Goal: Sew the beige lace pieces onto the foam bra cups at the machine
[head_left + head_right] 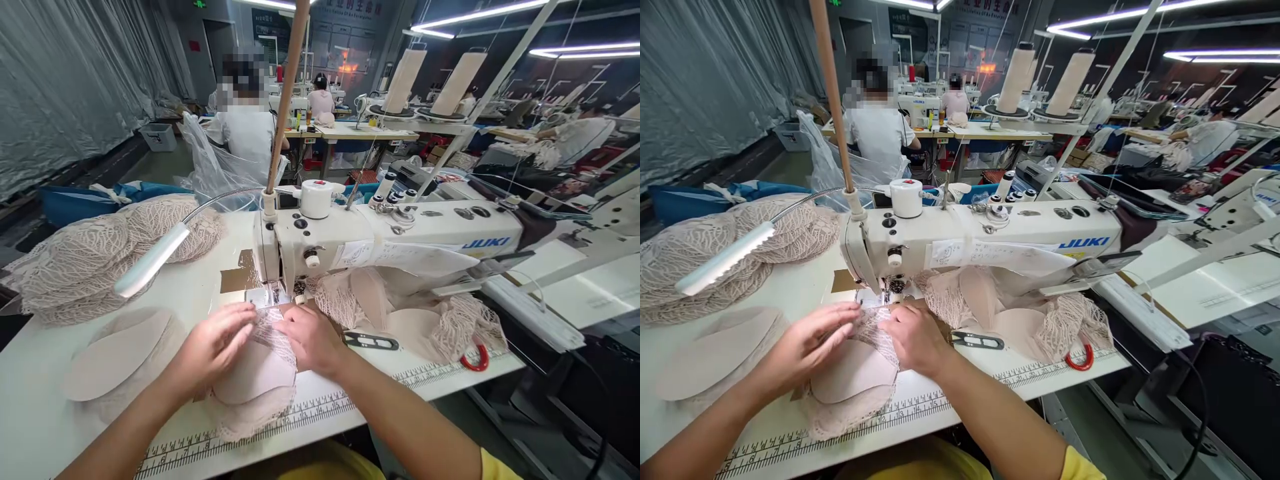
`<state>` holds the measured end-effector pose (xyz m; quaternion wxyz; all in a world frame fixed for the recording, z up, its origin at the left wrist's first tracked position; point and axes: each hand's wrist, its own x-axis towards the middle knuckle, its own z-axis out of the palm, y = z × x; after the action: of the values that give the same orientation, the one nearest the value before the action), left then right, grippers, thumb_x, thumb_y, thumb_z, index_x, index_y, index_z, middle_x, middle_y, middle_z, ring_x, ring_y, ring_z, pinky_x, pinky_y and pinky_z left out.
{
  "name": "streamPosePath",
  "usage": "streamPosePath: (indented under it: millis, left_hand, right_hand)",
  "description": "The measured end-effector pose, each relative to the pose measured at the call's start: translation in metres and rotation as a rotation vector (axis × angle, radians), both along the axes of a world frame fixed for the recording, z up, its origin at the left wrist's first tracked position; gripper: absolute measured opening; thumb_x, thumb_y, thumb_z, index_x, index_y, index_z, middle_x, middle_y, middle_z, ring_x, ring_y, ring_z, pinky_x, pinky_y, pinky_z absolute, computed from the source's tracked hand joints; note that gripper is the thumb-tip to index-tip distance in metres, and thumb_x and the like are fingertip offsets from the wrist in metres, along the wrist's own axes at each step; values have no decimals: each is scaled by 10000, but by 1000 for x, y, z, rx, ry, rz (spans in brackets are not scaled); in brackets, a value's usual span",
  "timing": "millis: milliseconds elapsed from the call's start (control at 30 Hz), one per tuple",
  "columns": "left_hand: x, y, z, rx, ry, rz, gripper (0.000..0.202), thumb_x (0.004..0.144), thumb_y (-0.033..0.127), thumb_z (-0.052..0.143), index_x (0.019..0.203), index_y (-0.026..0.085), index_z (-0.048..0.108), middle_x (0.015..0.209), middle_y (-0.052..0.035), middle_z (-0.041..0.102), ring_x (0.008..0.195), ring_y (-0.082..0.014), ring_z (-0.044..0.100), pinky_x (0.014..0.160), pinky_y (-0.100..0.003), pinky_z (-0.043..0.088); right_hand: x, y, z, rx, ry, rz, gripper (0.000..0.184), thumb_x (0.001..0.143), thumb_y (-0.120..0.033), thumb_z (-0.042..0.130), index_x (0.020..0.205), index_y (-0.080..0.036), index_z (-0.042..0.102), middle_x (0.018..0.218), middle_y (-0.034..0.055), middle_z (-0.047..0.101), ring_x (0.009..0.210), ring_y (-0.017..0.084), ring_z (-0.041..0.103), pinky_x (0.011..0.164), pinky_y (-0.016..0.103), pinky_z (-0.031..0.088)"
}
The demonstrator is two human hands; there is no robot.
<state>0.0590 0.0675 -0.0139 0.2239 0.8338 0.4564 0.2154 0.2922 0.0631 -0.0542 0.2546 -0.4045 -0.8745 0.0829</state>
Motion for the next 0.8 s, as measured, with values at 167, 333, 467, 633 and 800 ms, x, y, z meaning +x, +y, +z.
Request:
streamPosePath:
  millis: [167,333,467,633,800]
  left_hand:
    - [7,9,-1,147,166,130,400,903,418,442,1166,174,618,1272,-120,595,1117,-275,595,882,-389,549]
    - [21,-11,-7,162,326,-33,389,907,369,456,1186,154,622,1263,-136,606,1111,-297,594,897,-428,543]
    - [26,-10,-13,219,317,-157,378,887,304,507,1215,148,610,1317,-141,573,1207,-319,525,1001,-476,473]
    - [31,2,-10,217,316,-240,401,872,222,509,1255,128,581,1327,-157,558,1188,-303,547,978,-444,498]
    - [36,6,-10,217,370,-174,410,895,267,475,1253,93,576,1308,-169,571,1158,-302,563,965,-437,511]
  right_hand:
    - [1,-2,1,18,-146,-70,262,775,-23,489,851,-202,664,745,22,502,725,166,420,617,268,322]
    - [5,0,0,-10,-58,-31,173,746,-45,523,712,-167,641,769,34,551,767,168,456,686,267,362]
    - [4,2,0,-25,-21,-79,229,728,-35,514,863,-156,653,838,38,593,772,170,471,718,274,375]
    - [0,-2,8,-31,-217,-165,270,801,-60,480,961,-199,648,838,38,576,785,187,460,716,301,356]
    - [-1,-3,12,-63,-302,-198,234,795,-63,494,916,-193,647,848,45,572,806,193,471,721,311,351]
